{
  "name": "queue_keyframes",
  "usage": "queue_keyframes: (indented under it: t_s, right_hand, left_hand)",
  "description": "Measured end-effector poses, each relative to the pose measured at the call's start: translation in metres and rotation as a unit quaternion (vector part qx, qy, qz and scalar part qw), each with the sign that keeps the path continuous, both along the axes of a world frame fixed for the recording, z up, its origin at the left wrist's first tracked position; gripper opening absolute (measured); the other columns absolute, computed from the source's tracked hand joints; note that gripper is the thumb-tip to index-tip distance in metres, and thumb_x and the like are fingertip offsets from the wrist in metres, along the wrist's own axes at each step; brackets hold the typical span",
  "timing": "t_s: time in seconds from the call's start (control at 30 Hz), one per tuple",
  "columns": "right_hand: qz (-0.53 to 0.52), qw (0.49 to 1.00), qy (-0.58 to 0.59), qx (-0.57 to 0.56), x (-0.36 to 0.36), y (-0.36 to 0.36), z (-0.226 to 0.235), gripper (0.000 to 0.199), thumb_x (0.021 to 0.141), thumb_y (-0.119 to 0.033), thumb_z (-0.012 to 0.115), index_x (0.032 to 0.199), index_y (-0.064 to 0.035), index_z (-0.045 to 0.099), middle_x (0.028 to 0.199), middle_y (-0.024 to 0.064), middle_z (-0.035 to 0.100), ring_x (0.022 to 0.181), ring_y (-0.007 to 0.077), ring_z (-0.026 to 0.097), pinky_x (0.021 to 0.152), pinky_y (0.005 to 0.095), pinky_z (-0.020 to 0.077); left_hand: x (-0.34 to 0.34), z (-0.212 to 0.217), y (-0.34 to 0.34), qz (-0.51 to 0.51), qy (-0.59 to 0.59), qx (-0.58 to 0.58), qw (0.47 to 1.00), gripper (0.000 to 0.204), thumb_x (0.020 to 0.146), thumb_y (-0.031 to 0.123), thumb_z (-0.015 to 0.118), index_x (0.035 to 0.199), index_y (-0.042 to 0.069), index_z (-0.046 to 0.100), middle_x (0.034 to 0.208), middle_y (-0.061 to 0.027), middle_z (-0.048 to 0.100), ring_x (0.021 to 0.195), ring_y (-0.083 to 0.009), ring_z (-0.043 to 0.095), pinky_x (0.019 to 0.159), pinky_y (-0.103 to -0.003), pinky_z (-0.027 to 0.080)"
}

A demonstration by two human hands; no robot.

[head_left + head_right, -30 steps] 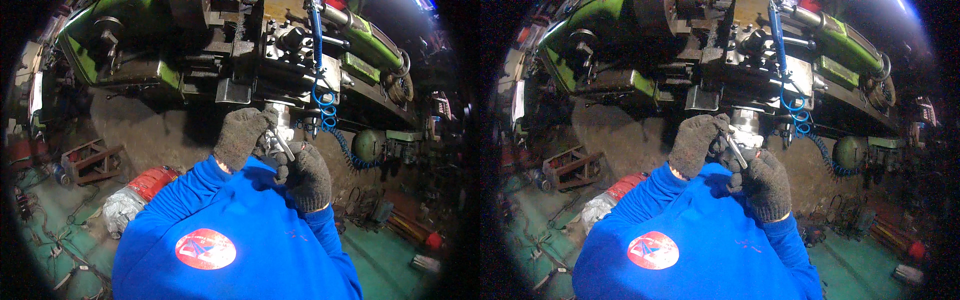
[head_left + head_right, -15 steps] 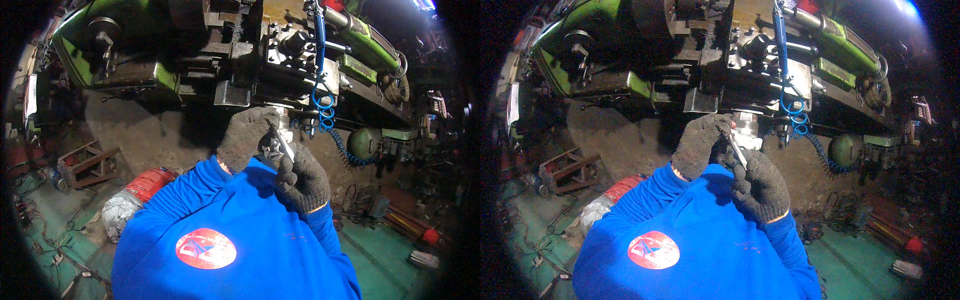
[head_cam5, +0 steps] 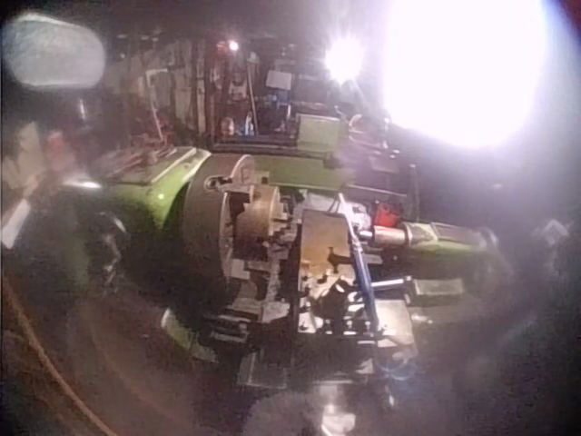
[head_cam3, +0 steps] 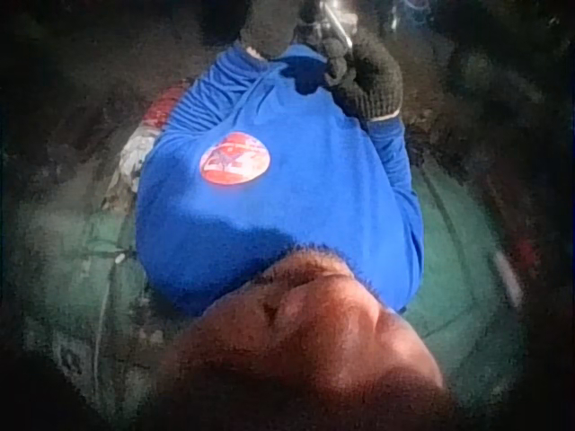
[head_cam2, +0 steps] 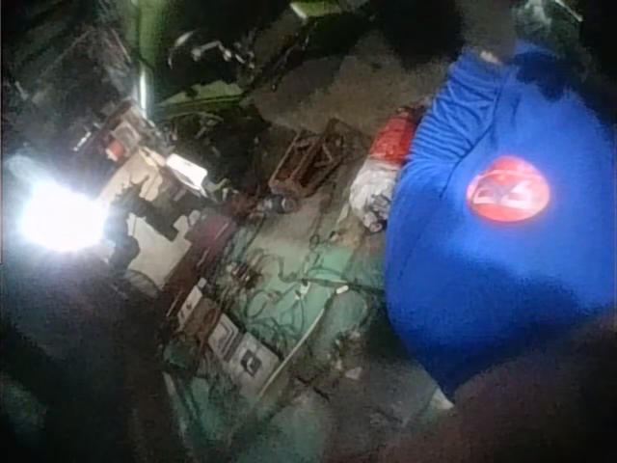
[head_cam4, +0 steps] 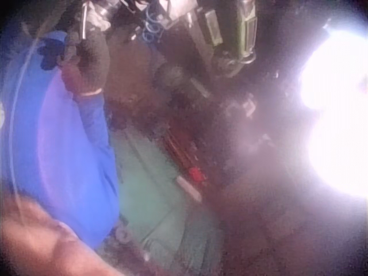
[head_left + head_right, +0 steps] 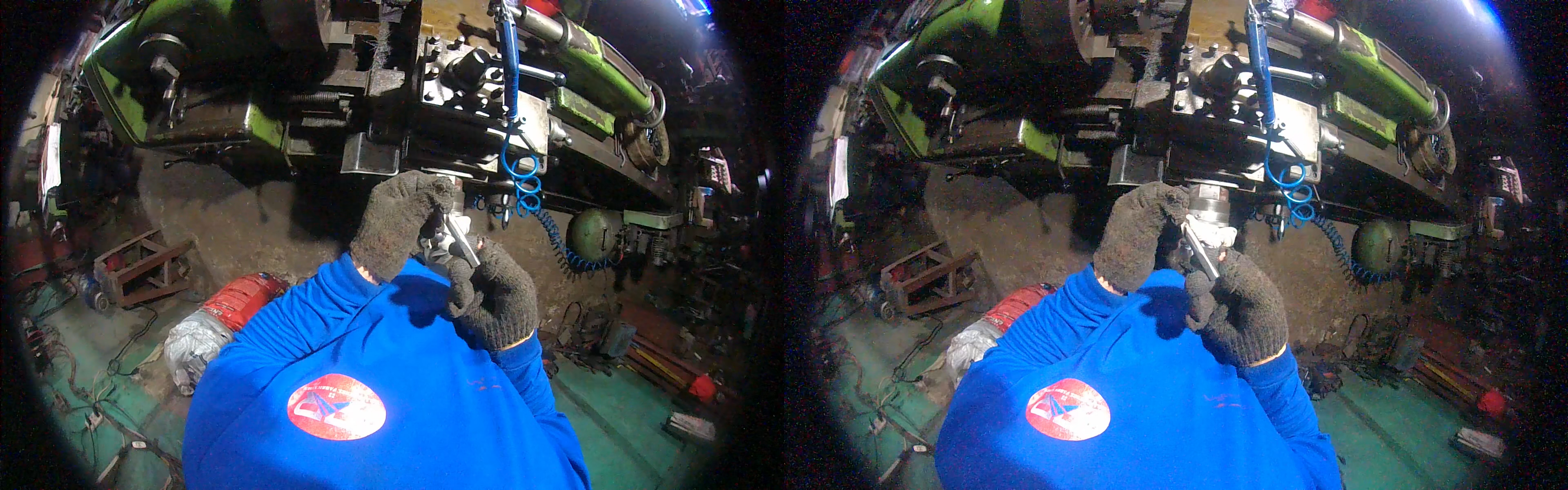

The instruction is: The person handles a small metal component and a hammer, then moves to a green metal lathe. They insert the component into the lathe chuck and tighten it with a chuck key. The person then positions a cutting tool and begins machining the component.

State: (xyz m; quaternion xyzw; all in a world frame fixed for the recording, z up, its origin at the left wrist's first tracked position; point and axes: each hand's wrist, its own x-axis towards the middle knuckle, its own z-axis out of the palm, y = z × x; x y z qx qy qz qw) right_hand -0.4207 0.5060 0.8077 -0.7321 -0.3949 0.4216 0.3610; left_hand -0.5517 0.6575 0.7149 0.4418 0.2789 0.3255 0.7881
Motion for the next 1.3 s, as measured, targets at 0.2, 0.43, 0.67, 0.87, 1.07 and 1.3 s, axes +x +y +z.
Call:
queue_keyframes:
  t_s: [0.2,0.43,0.67,0.87,1.07,1.3]
  right_hand:
    - [-0.008,0.989,-0.111,0.098,0.01,-0.011,-0.019,0.025,0.1,-0.013,0.074,0.123,-0.0025,0.073,0.085,0.0018,0.069,0.071,0.0081,0.062,0.064,0.0281,0.0506]
    - [-0.047,0.981,0.16,0.097,0.047,-0.028,0.002,0.03,0.103,-0.007,0.071,0.132,-0.0024,0.068,0.092,-0.0002,0.07,0.077,0.0087,0.065,0.066,0.0262,0.0509]
    - [0.135,0.964,-0.104,0.204,0.123,-0.051,0.028,0.036,0.094,-0.006,0.076,0.129,-0.0006,0.069,0.107,0.0093,0.069,0.093,0.0159,0.068,0.077,0.0305,0.0555]
    - [-0.046,0.92,0.387,0.044,0.156,-0.07,0.051,0.014,0.089,-0.002,0.077,0.102,-0.0019,0.07,0.101,0.0109,0.069,0.087,0.0262,0.068,0.08,0.0388,0.0573]
    - [0.192,0.944,-0.093,0.254,0.194,-0.089,0.029,0.009,0.095,-0.002,0.071,0.104,-0.0008,0.07,0.103,0.0112,0.067,0.091,0.0189,0.068,0.076,0.0338,0.06]
    - [-0.073,0.862,0.502,-0.011,0.216,-0.111,0.035,0.018,0.088,-0.007,0.074,0.105,-0.004,0.071,0.107,0.0159,0.068,0.101,0.036,0.067,0.088,0.0439,0.0551]
  left_hand:
    - [0.019,-0.002,-0.01,0.042,0.004,0.11,0.993,0.026,0.109,0.027,0.07,0.12,0.004,0.076,0.102,-0.0002,0.075,0.088,-0.0061,0.067,0.073,-0.023,0.056]
    - [0.052,0.019,-0.022,-0.013,0.005,-0.069,0.997,0.027,0.107,0.029,0.073,0.119,0.004,0.075,0.096,-0.0014,0.072,0.087,-0.0085,0.067,0.075,-0.025,0.056]
    - [0.102,0.031,-0.054,0.03,-0.047,0.045,0.997,0.029,0.104,0.019,0.071,0.128,0.002,0.073,0.112,-0.0048,0.076,0.1,-0.0135,0.07,0.088,-0.03,0.058]
    - [0.138,0.027,-0.076,0.015,-0.005,0.058,0.998,0.033,0.101,0.02,0.069,0.128,0.001,0.068,0.109,-0.0082,0.071,0.095,-0.0206,0.073,0.087,-0.037,0.062]
    - [0.166,0.017,-0.1,0.012,0.022,0.248,0.969,0.028,0.108,0.02,0.059,0.131,0.005,0.067,0.121,-0.0071,0.068,0.109,-0.0188,0.067,0.096,-0.037,0.058]
    - [0.195,0.018,-0.132,0.017,-0.025,0.049,0.998,0.026,0.111,0.021,0.058,0.13,0.005,0.065,0.119,-0.0061,0.066,0.106,-0.0153,0.067,0.091,-0.032,0.061]
